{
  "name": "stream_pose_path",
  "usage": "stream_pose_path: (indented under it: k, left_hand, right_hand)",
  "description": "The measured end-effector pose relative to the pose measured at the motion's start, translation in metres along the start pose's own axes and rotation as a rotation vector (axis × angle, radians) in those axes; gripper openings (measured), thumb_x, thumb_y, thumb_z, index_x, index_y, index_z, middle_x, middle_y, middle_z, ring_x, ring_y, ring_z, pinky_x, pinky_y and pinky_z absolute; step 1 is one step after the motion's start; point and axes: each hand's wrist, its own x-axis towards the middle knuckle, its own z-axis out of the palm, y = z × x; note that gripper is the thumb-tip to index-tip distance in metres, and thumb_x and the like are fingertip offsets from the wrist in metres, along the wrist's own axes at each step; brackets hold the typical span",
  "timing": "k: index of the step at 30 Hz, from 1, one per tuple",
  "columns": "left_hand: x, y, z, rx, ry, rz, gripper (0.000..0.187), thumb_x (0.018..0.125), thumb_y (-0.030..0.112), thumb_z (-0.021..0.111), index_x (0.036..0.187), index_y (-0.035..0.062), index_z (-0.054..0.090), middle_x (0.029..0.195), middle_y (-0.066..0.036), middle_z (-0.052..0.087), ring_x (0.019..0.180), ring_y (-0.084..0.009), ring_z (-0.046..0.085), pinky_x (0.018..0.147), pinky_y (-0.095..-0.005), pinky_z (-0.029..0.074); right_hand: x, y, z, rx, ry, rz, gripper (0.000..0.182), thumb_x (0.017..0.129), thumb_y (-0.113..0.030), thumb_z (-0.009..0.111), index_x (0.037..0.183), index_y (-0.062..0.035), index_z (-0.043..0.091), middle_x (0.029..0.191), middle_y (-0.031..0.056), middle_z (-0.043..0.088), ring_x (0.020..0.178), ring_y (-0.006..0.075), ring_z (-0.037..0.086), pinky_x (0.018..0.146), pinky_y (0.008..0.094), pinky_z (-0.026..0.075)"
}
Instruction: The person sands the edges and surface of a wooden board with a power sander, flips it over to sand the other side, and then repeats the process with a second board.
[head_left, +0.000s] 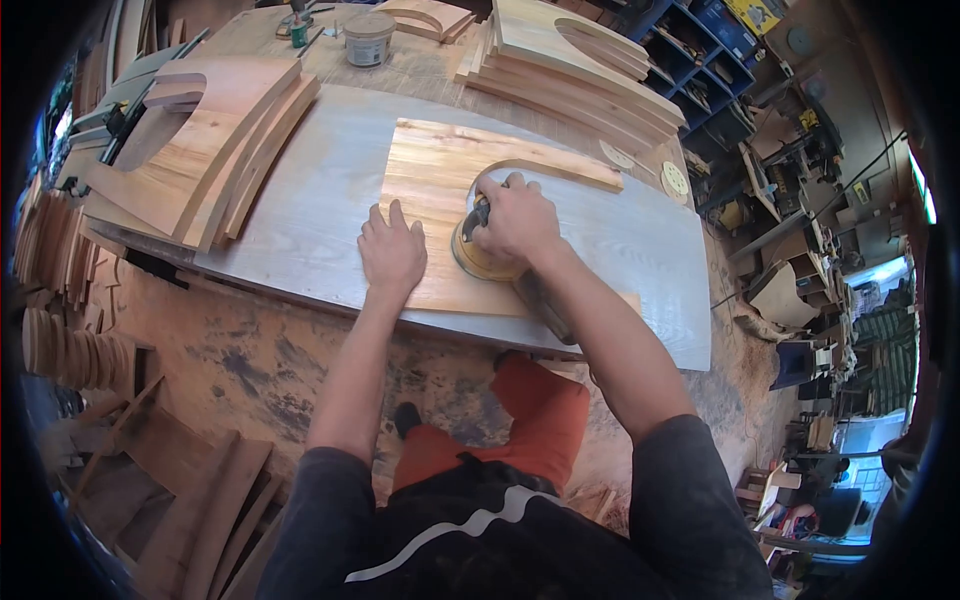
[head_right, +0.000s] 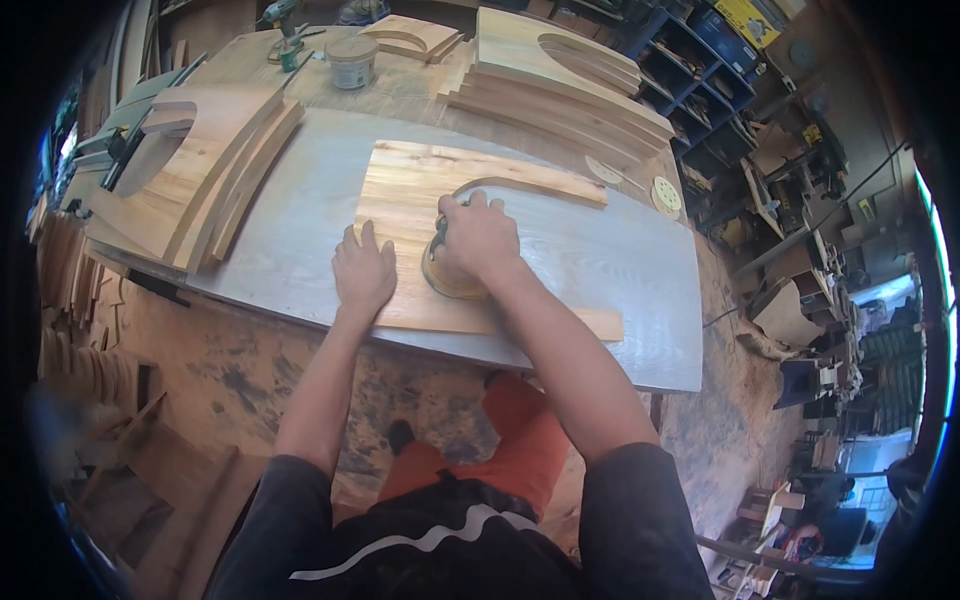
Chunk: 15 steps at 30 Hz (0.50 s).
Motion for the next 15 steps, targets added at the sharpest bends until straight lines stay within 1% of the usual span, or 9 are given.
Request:
stream_pose_path:
  k: [2, 3, 5, 6, 8, 15]
  left_hand:
    - [0.001, 0.002, -0.003, 0.006, -0.071, -0.027, 0.06, 0.104, 0.037, 0.064, 0.152, 0.0023, 0.052, 0.152, -0.029, 0.05, 0.127, -0.0435, 0.056, 0.107, -0.0545, 0.045]
    - [0.001, 0.001, -0.003, 0.005, -0.072, -0.037, 0.06, 0.104, 0.037, 0.064, 0.152, 0.0023, 0.052, 0.152, -0.029, 0.05, 0.127, -0.0435, 0.056, 0.107, -0.0545, 0.045]
    - [0.003, 0.002, -0.002, 0.01, -0.084, -0.039, 0.06, 0.104, 0.036, 0.065, 0.152, 0.0019, 0.052, 0.152, -0.03, 0.049, 0.127, -0.0434, 0.056, 0.107, -0.0542, 0.045]
    - [0.003, 0.001, -0.001, 0.009, -0.085, -0.037, 0.06, 0.104, 0.036, 0.065, 0.152, 0.0019, 0.052, 0.152, -0.03, 0.049, 0.127, -0.0434, 0.056, 0.107, -0.0542, 0.045]
    - [0.002, 0.001, 0.004, 0.019, -0.02, -0.022, 0.06, 0.103, 0.036, 0.064, 0.15, 0.0011, 0.052, 0.149, -0.03, 0.051, 0.125, -0.0462, 0.057, 0.105, -0.0567, 0.046]
    - [0.0, 0.0, 0.001, -0.001, -0.017, -0.002, 0.059, 0.103, 0.036, 0.065, 0.15, 0.0021, 0.054, 0.15, -0.03, 0.051, 0.124, -0.0452, 0.057, 0.104, -0.0565, 0.046]
  right_hand:
    - [0.008, 0.003, 0.002, 0.004, 0.068, 0.003, 0.059, 0.077, -0.03, 0.078, 0.134, -0.0194, 0.066, 0.126, 0.0221, 0.064, 0.115, 0.0452, 0.066, 0.097, 0.0534, 0.06]
    - [0.005, 0.004, 0.001, 0.0, 0.061, -0.004, 0.059, 0.077, -0.03, 0.078, 0.134, -0.0194, 0.066, 0.126, 0.0221, 0.064, 0.115, 0.0452, 0.066, 0.097, 0.0534, 0.06]
    - [-0.004, 0.006, -0.002, -0.016, -0.005, -0.033, 0.057, 0.081, -0.027, 0.079, 0.134, -0.0167, 0.066, 0.129, 0.0229, 0.063, 0.117, 0.0454, 0.066, 0.095, 0.0525, 0.061]
    - [-0.012, 0.007, 0.001, -0.017, -0.005, -0.031, 0.057, 0.081, -0.027, 0.079, 0.134, -0.0167, 0.066, 0.129, 0.0229, 0.063, 0.117, 0.0454, 0.066, 0.095, 0.0525, 0.061]
    - [-0.024, 0.01, 0.003, -0.018, 0.001, -0.055, 0.055, 0.08, -0.027, 0.078, 0.133, -0.0168, 0.066, 0.128, 0.0227, 0.063, 0.115, 0.0458, 0.066, 0.094, 0.053, 0.061]
    - [-0.007, 0.004, 0.004, -0.014, 0.042, -0.059, 0.054, 0.081, -0.027, 0.077, 0.133, -0.0179, 0.066, 0.127, 0.0227, 0.063, 0.115, 0.0456, 0.065, 0.093, 0.0532, 0.061]
